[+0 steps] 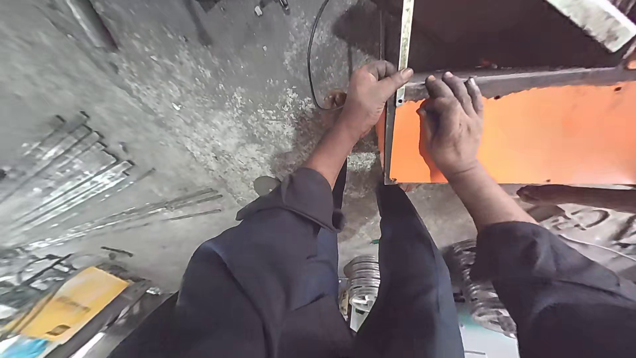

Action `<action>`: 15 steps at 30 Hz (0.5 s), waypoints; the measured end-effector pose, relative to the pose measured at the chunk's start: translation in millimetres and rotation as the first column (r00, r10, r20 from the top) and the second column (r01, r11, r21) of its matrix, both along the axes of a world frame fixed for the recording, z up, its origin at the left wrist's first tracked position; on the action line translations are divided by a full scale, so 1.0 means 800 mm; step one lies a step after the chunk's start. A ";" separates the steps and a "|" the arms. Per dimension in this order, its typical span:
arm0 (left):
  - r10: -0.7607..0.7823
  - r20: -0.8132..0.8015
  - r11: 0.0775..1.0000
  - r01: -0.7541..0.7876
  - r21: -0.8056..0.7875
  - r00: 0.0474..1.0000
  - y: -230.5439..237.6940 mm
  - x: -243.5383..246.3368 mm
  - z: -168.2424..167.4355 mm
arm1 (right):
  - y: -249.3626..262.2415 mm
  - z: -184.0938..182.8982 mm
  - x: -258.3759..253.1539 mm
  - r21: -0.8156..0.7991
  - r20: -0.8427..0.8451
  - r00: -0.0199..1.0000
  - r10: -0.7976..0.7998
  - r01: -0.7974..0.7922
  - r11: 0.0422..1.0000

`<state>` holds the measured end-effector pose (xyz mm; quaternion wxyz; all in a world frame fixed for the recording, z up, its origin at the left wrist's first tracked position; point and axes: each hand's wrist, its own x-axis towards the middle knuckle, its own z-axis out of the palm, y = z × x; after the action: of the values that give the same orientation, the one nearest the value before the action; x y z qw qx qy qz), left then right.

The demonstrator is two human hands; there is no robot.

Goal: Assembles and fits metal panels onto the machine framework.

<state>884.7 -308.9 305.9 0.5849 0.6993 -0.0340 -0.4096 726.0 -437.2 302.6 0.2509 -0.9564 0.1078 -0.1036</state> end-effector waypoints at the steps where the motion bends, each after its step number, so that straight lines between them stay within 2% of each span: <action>1: 0.003 0.002 1.000 -0.003 0.008 1.000 -0.001 -0.001 0.000 | 0.000 0.000 -0.001 -0.003 0.003 1.000 0.004 -0.004 1.000; 8: -0.026 0.052 0.997 0.023 0.072 0.998 -0.003 0.002 0.000 | -0.002 -0.002 0.003 0.009 0.015 1.000 -0.010 0.010 1.000; 12: -0.032 0.048 0.996 0.027 0.083 0.998 -0.002 0.000 0.000 | -0.007 0.006 -0.001 0.186 0.008 1.000 -0.016 0.015 0.982; 15: -0.042 0.030 0.996 0.040 0.074 0.999 -0.001 0.003 0.001 | -0.011 0.033 0.004 0.306 0.029 0.996 -0.083 0.070 0.950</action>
<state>886.7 -309.7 306.8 0.5496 0.7258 -0.0422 -0.4115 728.9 -446.3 329.1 0.3932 -0.8991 0.1541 -0.1151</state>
